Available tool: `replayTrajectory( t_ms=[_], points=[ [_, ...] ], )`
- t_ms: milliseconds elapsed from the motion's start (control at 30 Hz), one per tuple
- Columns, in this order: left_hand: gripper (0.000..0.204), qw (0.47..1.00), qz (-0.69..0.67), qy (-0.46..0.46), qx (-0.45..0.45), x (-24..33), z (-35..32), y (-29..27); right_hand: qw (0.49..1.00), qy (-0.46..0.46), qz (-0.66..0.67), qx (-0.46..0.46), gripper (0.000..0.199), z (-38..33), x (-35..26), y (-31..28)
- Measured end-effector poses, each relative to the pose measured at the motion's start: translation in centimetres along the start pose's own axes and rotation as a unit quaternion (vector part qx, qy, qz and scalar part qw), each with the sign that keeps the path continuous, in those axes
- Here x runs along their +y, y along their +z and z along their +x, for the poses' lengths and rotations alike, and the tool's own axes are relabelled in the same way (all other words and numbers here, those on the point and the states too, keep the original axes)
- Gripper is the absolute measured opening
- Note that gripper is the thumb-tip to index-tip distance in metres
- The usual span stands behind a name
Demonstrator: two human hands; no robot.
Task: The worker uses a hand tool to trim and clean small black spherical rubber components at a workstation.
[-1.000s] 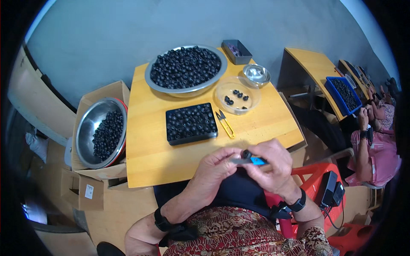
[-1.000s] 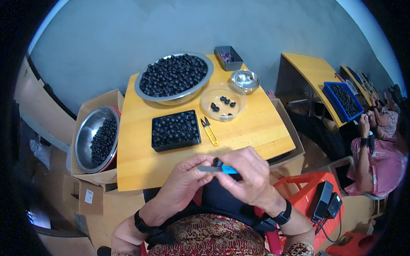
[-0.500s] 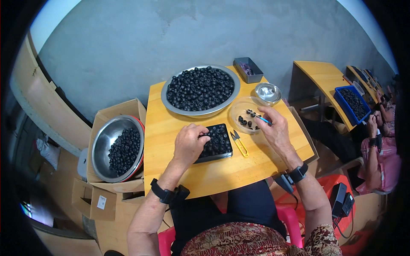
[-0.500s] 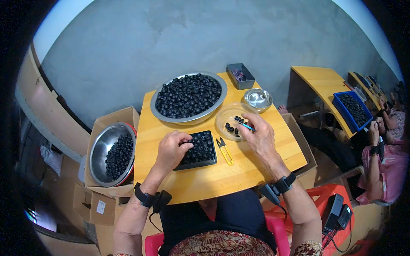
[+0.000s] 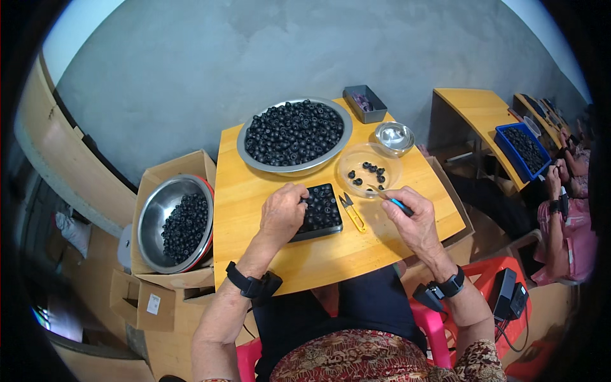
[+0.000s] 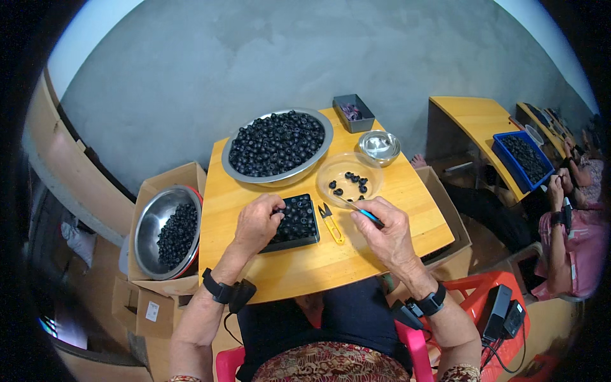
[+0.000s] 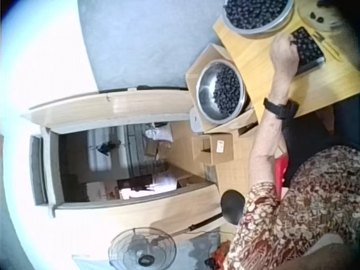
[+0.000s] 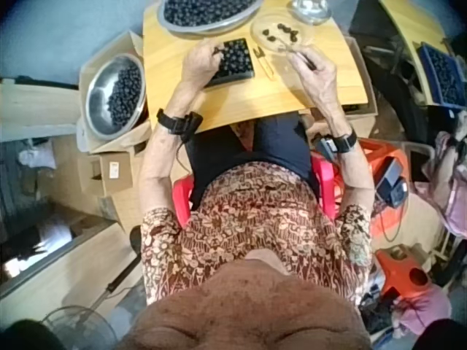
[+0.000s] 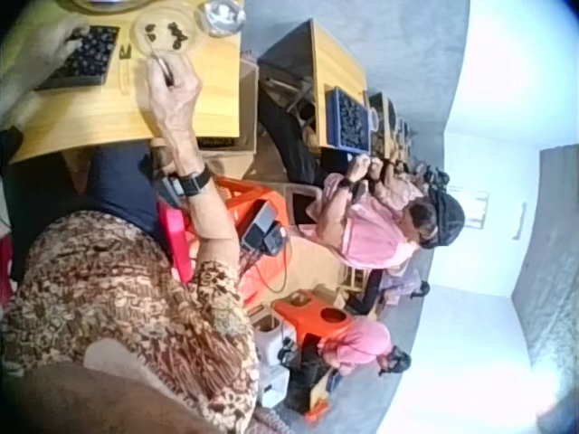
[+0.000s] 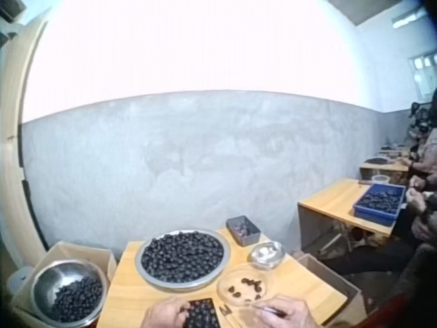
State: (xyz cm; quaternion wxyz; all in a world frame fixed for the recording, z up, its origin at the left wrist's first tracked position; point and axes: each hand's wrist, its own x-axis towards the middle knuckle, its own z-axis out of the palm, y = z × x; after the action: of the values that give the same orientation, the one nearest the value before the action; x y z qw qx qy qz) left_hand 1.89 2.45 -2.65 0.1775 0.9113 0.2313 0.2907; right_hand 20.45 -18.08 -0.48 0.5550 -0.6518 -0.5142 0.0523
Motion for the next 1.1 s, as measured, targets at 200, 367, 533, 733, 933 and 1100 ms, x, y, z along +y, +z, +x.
replayTrajectory(
  t_ms=[200,367,533,733,933,1100],
  points=[
    [0.019,0.996,-0.084,-0.007,0.028,1.0,-0.3,-0.3,0.997,0.047,0.056,-0.024,0.016,-1.6,-0.7,0.9],
    [0.023,0.858,-0.47,-0.197,-0.071,4.4,-1.2,-1.8,0.991,0.076,0.096,-0.056,0.017,-2.0,-3.0,2.0],
    [0.036,0.754,-0.591,-0.22,-0.18,7.9,-3.1,-2.1,0.983,-0.023,0.092,-0.16,0.03,-2.4,-4.8,1.2],
    [0.037,0.73,-0.623,-0.197,-0.199,8.7,-4.4,-1.2,0.984,-0.003,0.11,-0.14,0.03,-3.8,-3.6,0.6],
    [0.025,0.633,-0.707,-0.267,-0.166,10.3,-5.8,0.1,0.996,-0.032,0.057,-0.067,0.027,-4.9,-3.6,0.6],
    [0.023,0.646,-0.699,-0.265,-0.151,10.6,-6.2,0.1,0.993,-0.079,0.024,-0.087,0.031,-5.1,-4.2,0.1]
  ],
)
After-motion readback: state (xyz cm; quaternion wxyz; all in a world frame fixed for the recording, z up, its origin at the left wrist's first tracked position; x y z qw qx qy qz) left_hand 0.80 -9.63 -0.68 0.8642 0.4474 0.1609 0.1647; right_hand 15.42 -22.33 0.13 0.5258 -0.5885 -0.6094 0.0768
